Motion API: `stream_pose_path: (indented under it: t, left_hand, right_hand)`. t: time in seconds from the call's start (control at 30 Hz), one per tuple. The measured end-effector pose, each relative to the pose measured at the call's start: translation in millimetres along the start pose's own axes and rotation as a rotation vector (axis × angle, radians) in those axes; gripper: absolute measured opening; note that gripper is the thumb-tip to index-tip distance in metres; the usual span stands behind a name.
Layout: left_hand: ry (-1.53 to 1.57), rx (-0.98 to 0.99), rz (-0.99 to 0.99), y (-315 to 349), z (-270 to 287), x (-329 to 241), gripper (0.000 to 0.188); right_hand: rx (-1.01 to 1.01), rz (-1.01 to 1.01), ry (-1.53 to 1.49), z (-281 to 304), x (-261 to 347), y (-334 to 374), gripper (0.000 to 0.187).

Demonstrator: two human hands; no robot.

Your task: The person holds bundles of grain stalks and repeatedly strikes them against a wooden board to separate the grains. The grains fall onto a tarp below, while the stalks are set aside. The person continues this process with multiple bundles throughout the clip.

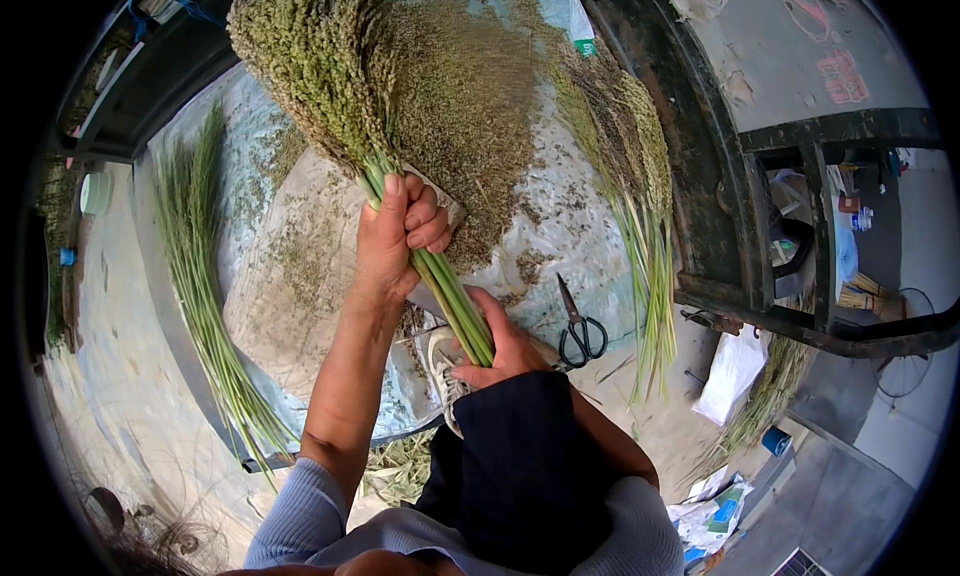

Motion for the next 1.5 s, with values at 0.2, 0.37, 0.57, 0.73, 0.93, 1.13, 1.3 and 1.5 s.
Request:
stream_pose_path:
  t: [0.2, 0.37, 0.57, 0.73, 0.93, 1.13, 1.3, 1.5]
  left_hand:
    - [-0.075, 0.258, -0.264, -2, -74, -189, 0.031]
    - [-0.512, 0.344, -0.204, 39, -115, -340, 0.025]
    - [-1.320, -0.319, -0.310, 116, -75, -405, 0.027]
    - [-1.150, -0.385, 0.117, 161, 9, -260, 0.028]
    - [-1.344, -0.490, 0.122, 181, 208, -62, 0.029]
    - [-0.949, -0.549, 0.340, 171, 267, 41, 0.024]
    - [-1.474, -0.540, 0.333, 185, 263, -2, 0.033]
    - [-1.786, -0.516, 0.394, 165, 254, 9, 0.046]
  right_hand:
    - [0.398, -0.076, 0.036, -31, 1, 7, 0.051]
    - [0.534, -0.012, 0.146, -40, -56, -7, 0.051]
    - [-0.295, 0.313, 0.835, 13, -53, -45, 0.045]
    - [-0.262, 0.228, 0.991, 15, -90, -83, 0.041]
    - [0.235, 0.144, 0.540, 27, -142, -104, 0.043]
    - [-0.056, 0.300, 0.761, 28, -133, -62, 0.044]
    - [-0.130, 0.639, 0.960, -35, -47, -34, 0.034]
    - [0.100, 1.101, 1.286, -124, -22, -78, 0.015]
Point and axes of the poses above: each hand's wrist, its own y-axis away from the middle knuckle, its own z-axis out of the back of the hand, x = y × z, the point moved 7 cm from there along -y, towards the middle knuckle
